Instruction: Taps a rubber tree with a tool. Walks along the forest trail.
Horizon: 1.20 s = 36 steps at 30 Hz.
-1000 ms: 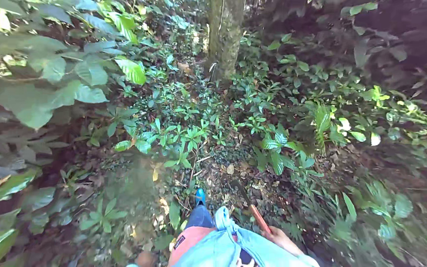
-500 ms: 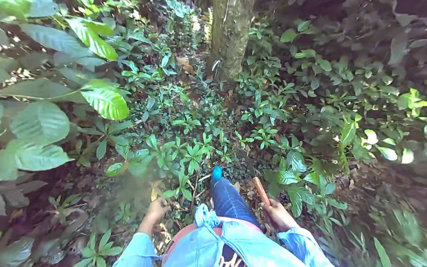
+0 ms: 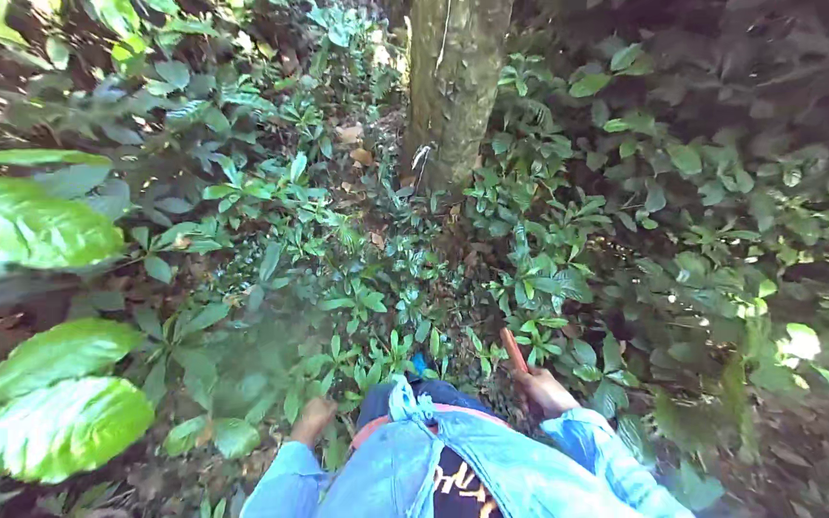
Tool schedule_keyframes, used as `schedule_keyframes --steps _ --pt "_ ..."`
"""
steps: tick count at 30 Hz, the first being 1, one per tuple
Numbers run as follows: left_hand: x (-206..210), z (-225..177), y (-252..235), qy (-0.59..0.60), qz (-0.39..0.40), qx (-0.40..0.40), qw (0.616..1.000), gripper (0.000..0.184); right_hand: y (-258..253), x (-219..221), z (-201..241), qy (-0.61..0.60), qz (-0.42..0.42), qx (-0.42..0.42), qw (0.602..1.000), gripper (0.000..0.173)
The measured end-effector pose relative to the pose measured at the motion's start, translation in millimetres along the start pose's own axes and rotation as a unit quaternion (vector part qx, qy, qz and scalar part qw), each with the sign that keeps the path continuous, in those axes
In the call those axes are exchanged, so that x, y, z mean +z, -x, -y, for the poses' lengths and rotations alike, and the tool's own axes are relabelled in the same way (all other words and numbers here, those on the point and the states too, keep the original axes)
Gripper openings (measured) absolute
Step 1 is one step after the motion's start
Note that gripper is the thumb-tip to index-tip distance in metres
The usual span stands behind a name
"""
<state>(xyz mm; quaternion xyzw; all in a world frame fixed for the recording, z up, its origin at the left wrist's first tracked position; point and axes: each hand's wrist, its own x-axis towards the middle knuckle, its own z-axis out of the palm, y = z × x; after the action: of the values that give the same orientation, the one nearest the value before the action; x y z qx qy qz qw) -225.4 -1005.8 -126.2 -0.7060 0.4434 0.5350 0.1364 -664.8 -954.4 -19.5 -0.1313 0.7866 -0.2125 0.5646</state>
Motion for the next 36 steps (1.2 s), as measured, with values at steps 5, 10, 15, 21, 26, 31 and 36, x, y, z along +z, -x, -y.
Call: schedule_keyframes --steps 5,10,15,21,26,31,36 --pt "-58.5 -132.7 -1.8 0.107 -0.056 0.104 0.987 0.031 -19.5 -0.5 127.1 0.009 0.017 -0.034 0.999 0.024" --pt "-91.0 -218.2 -20.6 0.141 -0.014 0.155 0.978 0.030 -42.5 8.5 167.4 0.006 -0.050 -0.170 0.984 0.028" --pt "-132.9 -268.3 -80.4 0.085 0.036 0.151 0.984 0.031 -76.0 10.8 180.1 -0.042 -0.109 -0.210 0.971 0.034" --pt "-210.2 -343.2 -171.3 0.056 0.081 0.127 0.987 0.031 -159.0 49.3 223.7 -0.074 -0.144 -0.114 0.980 0.023" --pt "-317.8 -401.2 -255.1 0.000 0.070 0.124 0.990 0.032 -232.2 94.0 313.9 -0.041 -0.170 -0.066 0.982 0.037" --pt "-394.2 -468.0 -297.9 0.083 -0.004 0.077 0.994 0.033 -271.3 119.8 414.9 -0.049 -0.077 -0.021 0.996 0.033" --pt "-381.2 -538.7 -307.5 0.148 0.056 0.109 0.981 0.035 -289.9 159.9 499.4 0.023 0.053 -0.026 0.998 0.039"
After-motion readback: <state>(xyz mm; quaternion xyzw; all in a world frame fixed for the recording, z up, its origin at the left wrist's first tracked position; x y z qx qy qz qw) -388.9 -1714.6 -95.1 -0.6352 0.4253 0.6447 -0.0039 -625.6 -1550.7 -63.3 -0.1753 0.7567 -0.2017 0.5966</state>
